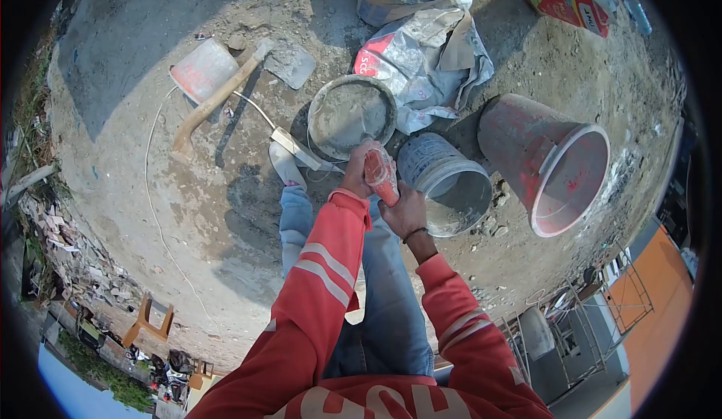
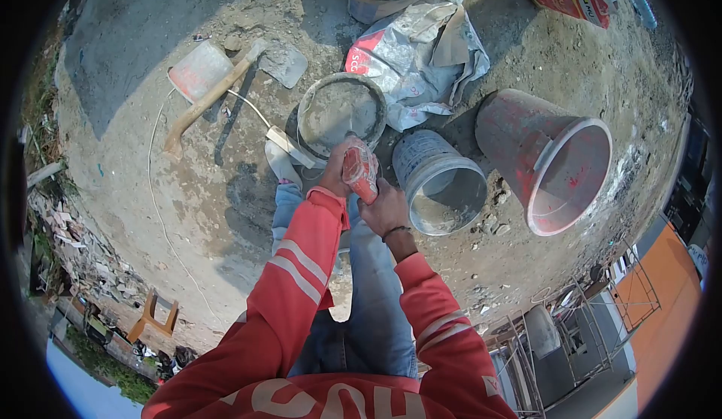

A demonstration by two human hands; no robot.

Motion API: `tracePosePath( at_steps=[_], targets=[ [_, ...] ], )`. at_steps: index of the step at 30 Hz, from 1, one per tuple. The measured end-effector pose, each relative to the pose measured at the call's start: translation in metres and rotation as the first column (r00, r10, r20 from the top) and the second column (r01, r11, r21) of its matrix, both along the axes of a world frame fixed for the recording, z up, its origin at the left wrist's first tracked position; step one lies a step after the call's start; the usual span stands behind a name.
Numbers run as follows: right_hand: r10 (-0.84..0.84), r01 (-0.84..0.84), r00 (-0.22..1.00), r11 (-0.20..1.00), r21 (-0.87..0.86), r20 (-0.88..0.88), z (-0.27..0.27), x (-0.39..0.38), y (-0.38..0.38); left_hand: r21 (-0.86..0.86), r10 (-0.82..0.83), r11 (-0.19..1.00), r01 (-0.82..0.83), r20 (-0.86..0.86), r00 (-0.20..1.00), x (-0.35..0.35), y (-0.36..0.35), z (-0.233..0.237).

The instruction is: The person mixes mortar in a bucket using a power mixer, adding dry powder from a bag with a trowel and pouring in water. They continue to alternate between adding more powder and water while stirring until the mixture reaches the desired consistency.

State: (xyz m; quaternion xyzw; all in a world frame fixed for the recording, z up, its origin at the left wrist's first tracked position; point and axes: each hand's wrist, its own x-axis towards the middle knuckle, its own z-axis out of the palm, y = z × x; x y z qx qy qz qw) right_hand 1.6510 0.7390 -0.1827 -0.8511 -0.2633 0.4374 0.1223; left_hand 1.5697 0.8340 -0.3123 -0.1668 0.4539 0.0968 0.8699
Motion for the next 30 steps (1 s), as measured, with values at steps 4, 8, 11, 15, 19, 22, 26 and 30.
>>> tracePosePath(
  at_steps=[4,8,11,15,19,22,26,30],
  targets=[
    [0.035,-0.036,0.999,0.999,0.034,0.028,-0.008,-0.002,0.004,-0.121,-0.061,0.991,0.05,-0.089,0.994,-0.004,0.006,-0.007],
    [-0.017,0.017,1.0,1.0,0.01,-0.001,-0.003,-0.013,0.002,-0.05,-0.093,0.995,0.086,-0.174,0.98,-0.005,0.004,0.016],
    [-0.193,0.193,0.981,0.981,-0.005,-0.029,-0.006,-0.037,-0.005,-0.002,-0.269,0.961,0.276,-0.225,0.936,-0.008,0.003,0.01],
    [-0.478,0.483,0.875,0.872,0.077,-0.076,-0.004,-0.075,0.023,0.19,-0.466,0.843,0.503,-0.207,0.86,-0.025,0.017,0.047],
    [-0.632,0.637,0.754,0.77,-0.037,-0.177,-0.029,-0.118,0.019,0.3,-0.656,0.531,0.793,-0.446,0.609,-0.065,0.039,0.091],
    [-0.217,0.341,0.716,0.938,0.062,-0.664,-0.019,-0.091,-0.005,0.477,-0.578,0.463,0.747,-0.476,0.663,-0.099,0.036,0.099],
    [-0.734,0.687,0.331,0.618,-0.382,-0.593,-0.042,-0.022,-0.006,0.447,-0.583,0.245,0.86,-0.641,0.499,-0.135,0.005,0.078],
    [-0.792,0.738,0.027,0.428,-0.522,-0.61,-0.131,-0.02,0.05,0.289,-0.542,-0.002,0.957,-0.805,0.242,-0.114,-0.006,0.097]
  ],
)
